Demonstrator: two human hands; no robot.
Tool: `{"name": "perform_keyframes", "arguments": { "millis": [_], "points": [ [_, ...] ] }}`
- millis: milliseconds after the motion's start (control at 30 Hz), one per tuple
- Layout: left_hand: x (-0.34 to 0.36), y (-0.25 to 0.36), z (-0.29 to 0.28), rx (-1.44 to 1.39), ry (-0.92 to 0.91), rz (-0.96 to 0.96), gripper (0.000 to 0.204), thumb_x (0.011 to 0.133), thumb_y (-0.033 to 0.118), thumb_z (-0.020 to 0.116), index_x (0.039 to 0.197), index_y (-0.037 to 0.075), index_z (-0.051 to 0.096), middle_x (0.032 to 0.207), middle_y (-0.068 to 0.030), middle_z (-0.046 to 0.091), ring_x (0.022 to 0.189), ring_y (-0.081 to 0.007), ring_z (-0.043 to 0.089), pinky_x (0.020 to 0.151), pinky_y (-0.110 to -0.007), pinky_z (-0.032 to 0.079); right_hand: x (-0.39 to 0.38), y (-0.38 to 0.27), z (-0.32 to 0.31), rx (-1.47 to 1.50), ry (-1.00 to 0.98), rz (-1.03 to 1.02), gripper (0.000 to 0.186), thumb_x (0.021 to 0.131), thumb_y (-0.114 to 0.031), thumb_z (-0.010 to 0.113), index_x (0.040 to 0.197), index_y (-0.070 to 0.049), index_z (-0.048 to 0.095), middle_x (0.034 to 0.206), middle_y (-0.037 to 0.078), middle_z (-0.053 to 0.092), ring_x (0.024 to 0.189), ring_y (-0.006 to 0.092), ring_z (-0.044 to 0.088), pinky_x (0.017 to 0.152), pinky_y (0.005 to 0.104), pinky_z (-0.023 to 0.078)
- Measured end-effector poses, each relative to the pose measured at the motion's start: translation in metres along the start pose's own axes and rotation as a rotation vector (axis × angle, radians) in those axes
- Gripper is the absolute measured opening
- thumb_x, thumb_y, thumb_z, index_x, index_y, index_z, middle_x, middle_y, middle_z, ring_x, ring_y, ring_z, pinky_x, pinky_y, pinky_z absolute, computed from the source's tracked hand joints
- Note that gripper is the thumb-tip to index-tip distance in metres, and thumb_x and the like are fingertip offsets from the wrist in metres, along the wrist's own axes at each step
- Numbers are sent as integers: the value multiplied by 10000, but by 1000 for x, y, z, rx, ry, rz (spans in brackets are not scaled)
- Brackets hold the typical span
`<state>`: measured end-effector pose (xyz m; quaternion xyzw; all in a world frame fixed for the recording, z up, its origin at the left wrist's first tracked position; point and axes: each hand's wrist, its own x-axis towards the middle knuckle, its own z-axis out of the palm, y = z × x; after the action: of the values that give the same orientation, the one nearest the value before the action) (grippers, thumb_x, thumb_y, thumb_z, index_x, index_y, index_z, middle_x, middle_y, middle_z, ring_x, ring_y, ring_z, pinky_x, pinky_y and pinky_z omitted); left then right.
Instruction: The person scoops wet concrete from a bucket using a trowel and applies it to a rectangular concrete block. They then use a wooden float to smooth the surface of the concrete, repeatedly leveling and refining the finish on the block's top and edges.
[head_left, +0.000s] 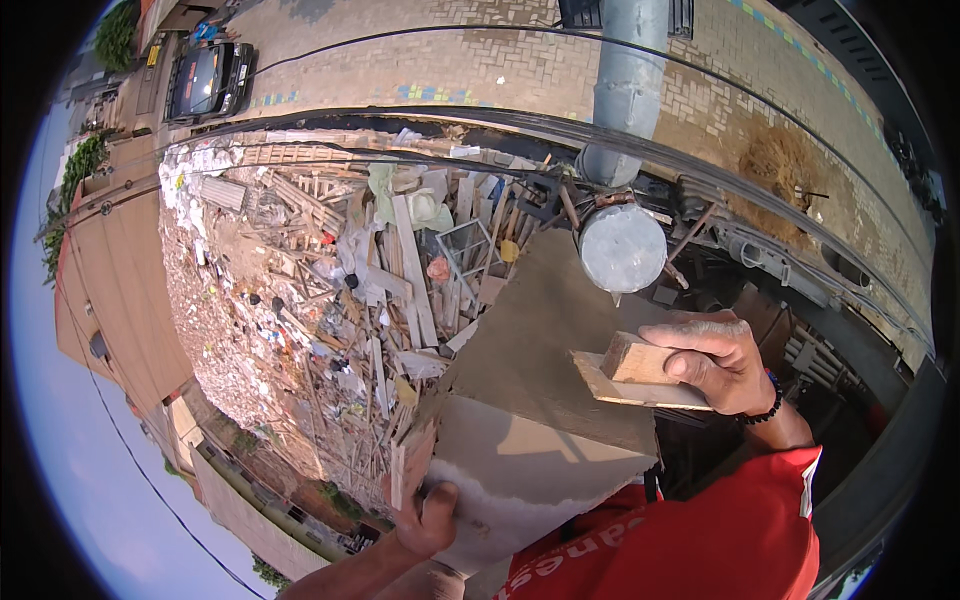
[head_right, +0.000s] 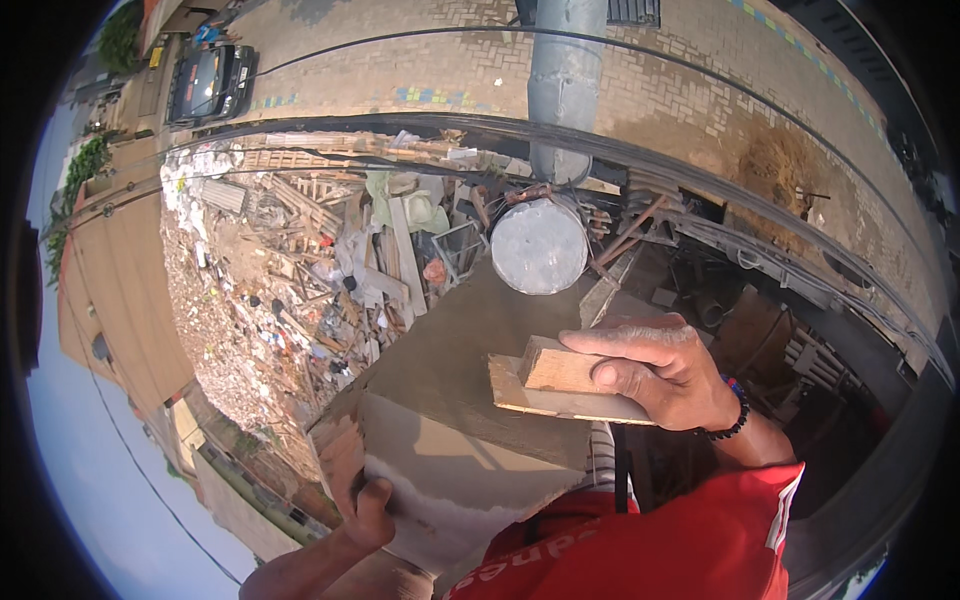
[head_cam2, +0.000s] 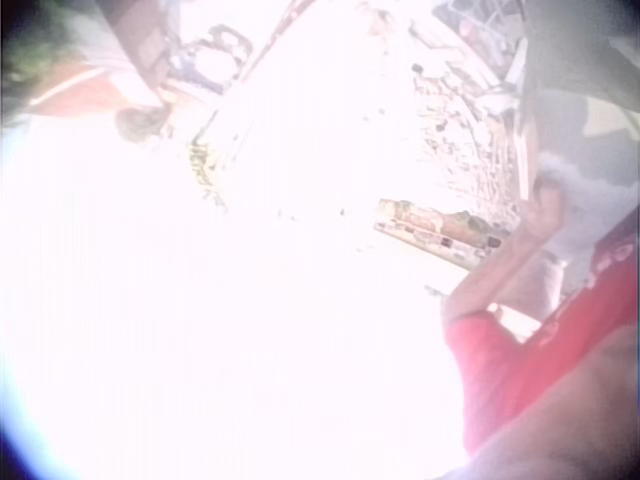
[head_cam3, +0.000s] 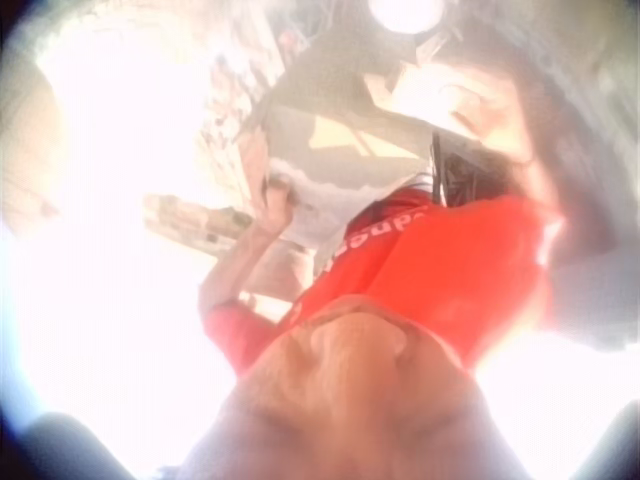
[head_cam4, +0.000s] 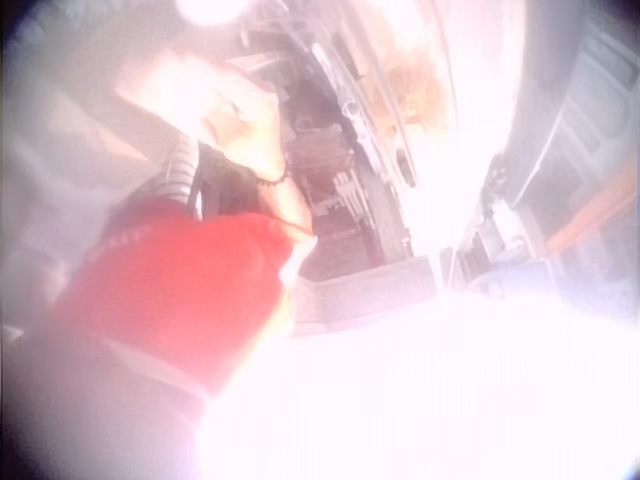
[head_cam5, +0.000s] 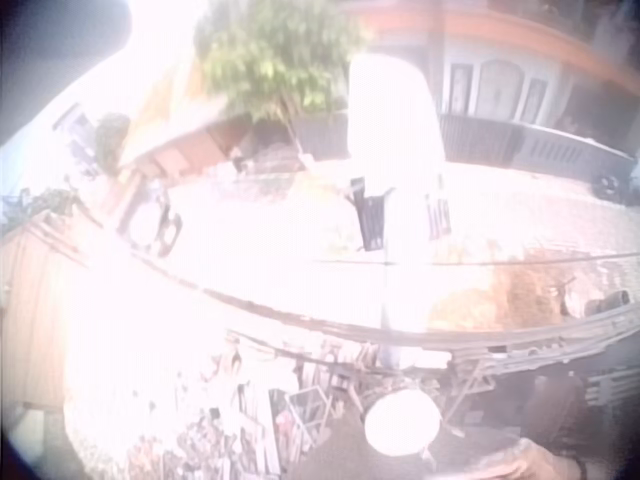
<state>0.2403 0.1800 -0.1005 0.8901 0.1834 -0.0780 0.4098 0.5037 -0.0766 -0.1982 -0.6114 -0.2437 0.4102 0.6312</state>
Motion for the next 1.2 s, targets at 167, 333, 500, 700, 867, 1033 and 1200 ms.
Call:
{"name": "perform_keyframes", "arguments": {
  "millis": [167, 333, 500, 700, 867, 1033, 1200],
  "points": [
    [4, 6, -1, 78, -78, -110, 458, 765, 77, 456, 1184, -101, 504, 1142, -183, 521, 1020, -288, 509, 923, -373, 409, 8, 121, -13, -125, 290, 341, 265, 951, -136, 553, 1128, 39, 643, 914, 97, 686, 802, 101, 566, 712, 288, 475],
    [1, 10, -4, 58, -93, -154, 486, 764, 100, 462, 1205, -103, 489, 1155, -185, 514, 1063, -292, 492, 935, -381, 402, 26, 312, -36, -268, 292, 331, 261, 920, -115, 547, 1098, 49, 643, 939, 88, 693, 909, 164, 612, 779, 311, 483],
    [-3, 10, -4, 17, -86, -176, 515, 769, 110, 464, 1236, -106, 464, 1187, -196, 491, 1094, -311, 473, 954, -398, 390, 54, 324, -23, -117, 260, 325, 266, 921, -135, 565, 1103, 42, 646, 959, 88, 694, 916, 163, 618, 791, 305, 482],
    [-1, 6, 2, 27, 46, -57, 403, 776, 60, 521, 1148, -95, 530, 1111, -236, 537, 904, -324, 529, 745, -420, 424, 60, 319, -15, 15, 225, 319, 275, 923, -159, 587, 1109, 33, 651, 983, 87, 695, 924, 162, 624, 805, 299, 482],
    [6, 12, -1, -236, -50, -252, 488, 803, 110, 466, 1240, -108, 454, 1195, -199, 490, 1078, -318, 484, 954, -398, 396, 50, 294, -16, 61, 189, 324, 283, 924, -179, 606, 1115, 25, 654, 1003, 87, 697, 930, 160, 629, 816, 293, 482],
    [7, 11, -1, -302, -52, -301, 451, 800, 95, 463, 1206, -99, 480, 1166, -189, 504, 1042, -296, 497, 921, -373, 414, 34, 219, -1, 71, 97, 378, 293, 925, -198, 624, 1120, 17, 658, 1023, 87, 698, 937, 159, 635, 828, 288, 482],
    [8, 13, -4, -286, -62, -284, 439, 783, 78, 464, 1186, -93, 494, 1141, -181, 502, 1019, -287, 497, 891, -371, 418, 8, 70, 8, 111, -70, 324, 326, 913, -172, 663, 1189, -1, 641, 1121, 98, 687, 993, 149, 627, 886, 293, 476]
  ]
}}
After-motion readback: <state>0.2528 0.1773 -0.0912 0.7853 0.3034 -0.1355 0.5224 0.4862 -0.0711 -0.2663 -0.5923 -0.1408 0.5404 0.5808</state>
